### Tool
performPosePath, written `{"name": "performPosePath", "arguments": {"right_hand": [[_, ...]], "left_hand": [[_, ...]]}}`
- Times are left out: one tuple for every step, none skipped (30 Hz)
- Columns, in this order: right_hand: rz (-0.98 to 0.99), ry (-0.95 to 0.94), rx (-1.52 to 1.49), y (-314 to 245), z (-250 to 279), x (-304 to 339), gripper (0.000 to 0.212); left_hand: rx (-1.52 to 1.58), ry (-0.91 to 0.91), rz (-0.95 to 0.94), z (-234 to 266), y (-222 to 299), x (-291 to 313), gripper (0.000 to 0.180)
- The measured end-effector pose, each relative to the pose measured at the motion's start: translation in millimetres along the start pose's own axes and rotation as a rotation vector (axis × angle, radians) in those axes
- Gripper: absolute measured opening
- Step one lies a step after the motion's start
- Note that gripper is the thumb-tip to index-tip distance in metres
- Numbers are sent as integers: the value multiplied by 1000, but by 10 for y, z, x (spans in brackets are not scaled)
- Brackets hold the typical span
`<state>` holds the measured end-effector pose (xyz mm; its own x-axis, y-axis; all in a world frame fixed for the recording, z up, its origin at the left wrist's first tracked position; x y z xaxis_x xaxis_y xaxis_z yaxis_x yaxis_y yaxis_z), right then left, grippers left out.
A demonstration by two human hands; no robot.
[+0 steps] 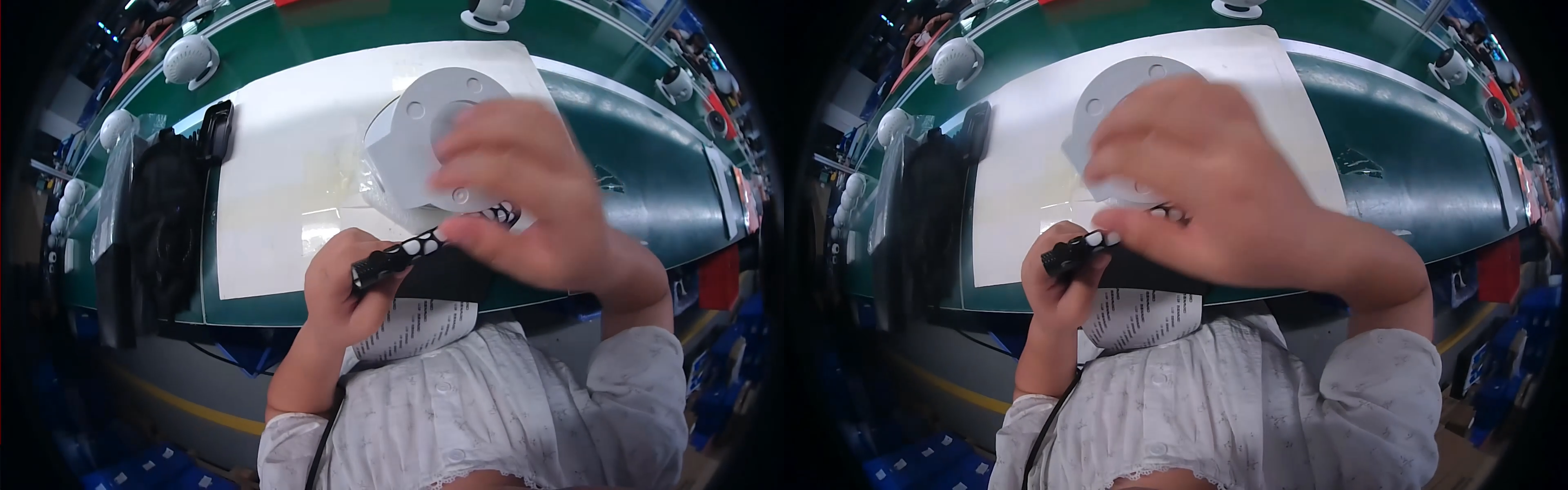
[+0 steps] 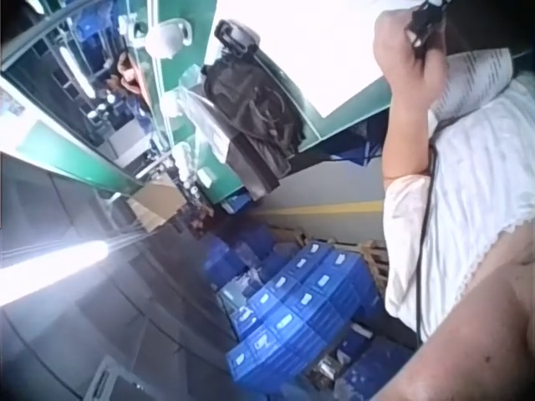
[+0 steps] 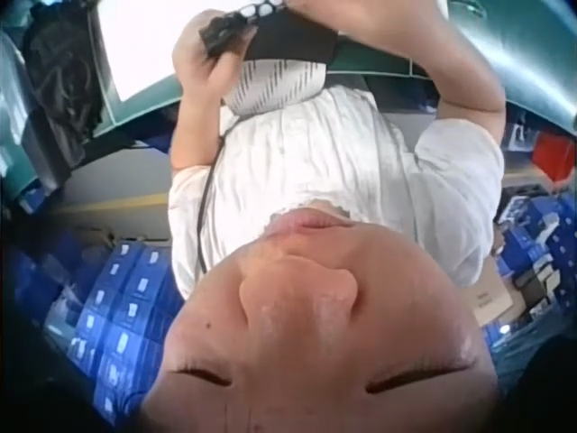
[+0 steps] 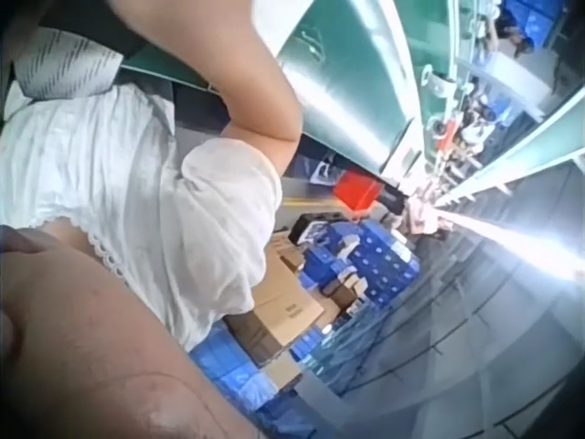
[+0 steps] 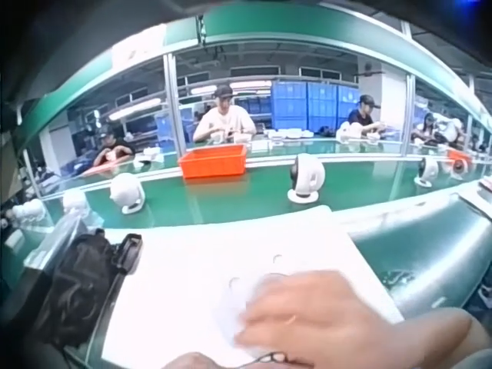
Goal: Applying adhesive pads to the bottom of electronic device housings on an assembly line.
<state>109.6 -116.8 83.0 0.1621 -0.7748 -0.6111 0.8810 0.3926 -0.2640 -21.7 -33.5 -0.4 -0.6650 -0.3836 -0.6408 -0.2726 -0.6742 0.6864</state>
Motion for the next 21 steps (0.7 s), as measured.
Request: {"name": "performPosePath", "arguments": {"right_hand": [[-1,-43,-62,-61,-98,22,24],[7,-83,-133,-97,-190,26,22],[8,-82,-132,-107,-236,56,22],[63,-38,-85,-147,-248,85,20],[118,6,-37,-192,-248,110,19],[124,3,-42,-215,-273,119,19],[122,25,-53,-234,-279,128,18],[119,47,-65,-240,-281,128,17],[120,44,-66,-241,-280,126,17],[95,30,-102,-225,-283,123,17],[70,16,-138,-208,-286,120,17],[71,14,-137,-205,-272,114,17],[33,-8,-202,-184,-260,108,18],[-5,-29,-267,-160,-252,105,18],[-4,-31,-270,-160,-239,106,18],[-9,-44,-257,-157,-234,109,18],[-15,-56,-244,-154,-238,111,17],[-16,-57,-246,-149,-243,117,17],[5,-40,-208,-156,-240,127,19],[25,-22,-169,-164,-238,140,21],[23,-22,-170,-167,-255,162,21]], "left_hand": [[7,-10,-28,-24,26,-9,25],[14,-21,-55,-47,59,-16,25],[-44,-18,-41,-46,97,-25,27],[-45,-18,-43,-43,91,-6,27],[-52,-21,-32,-40,65,14,28],[-64,-17,-17,-29,52,38,28],[-68,-11,-13,-24,51,47,28],[-71,-8,-41,-26,65,50,30],[-70,-8,-70,-37,83,49,32],[-70,-5,-69,-39,97,42,32],[-105,-10,-80,-43,130,28,33],[-141,-14,-93,-48,144,13,34],[-141,-11,-92,-49,133,13,34],[-140,-17,-98,-55,121,20,36],[-141,-24,-101,-58,118,30,37],[-142,-22,-99,-58,119,31,37],[-152,-8,-117,-55,136,32,37],[-159,5,-136,-57,151,31,37],[-159,5,-134,-67,158,26,37],[-174,19,-129,-70,167,20,37],[-188,32,-124,-70,178,15,36]]}}
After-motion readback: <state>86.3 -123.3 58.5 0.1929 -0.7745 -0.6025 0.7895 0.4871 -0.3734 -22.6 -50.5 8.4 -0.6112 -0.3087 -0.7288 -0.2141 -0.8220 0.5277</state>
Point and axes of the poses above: each hand's wrist, its own x-axis away from the middle knuckle, its own z-axis out of the back of the hand, y = z × x, the point moved 6 cm from there along -x, towards the middle knuckle, and after that the axes turned 2 degrees about -y, right-handed, at the moved point
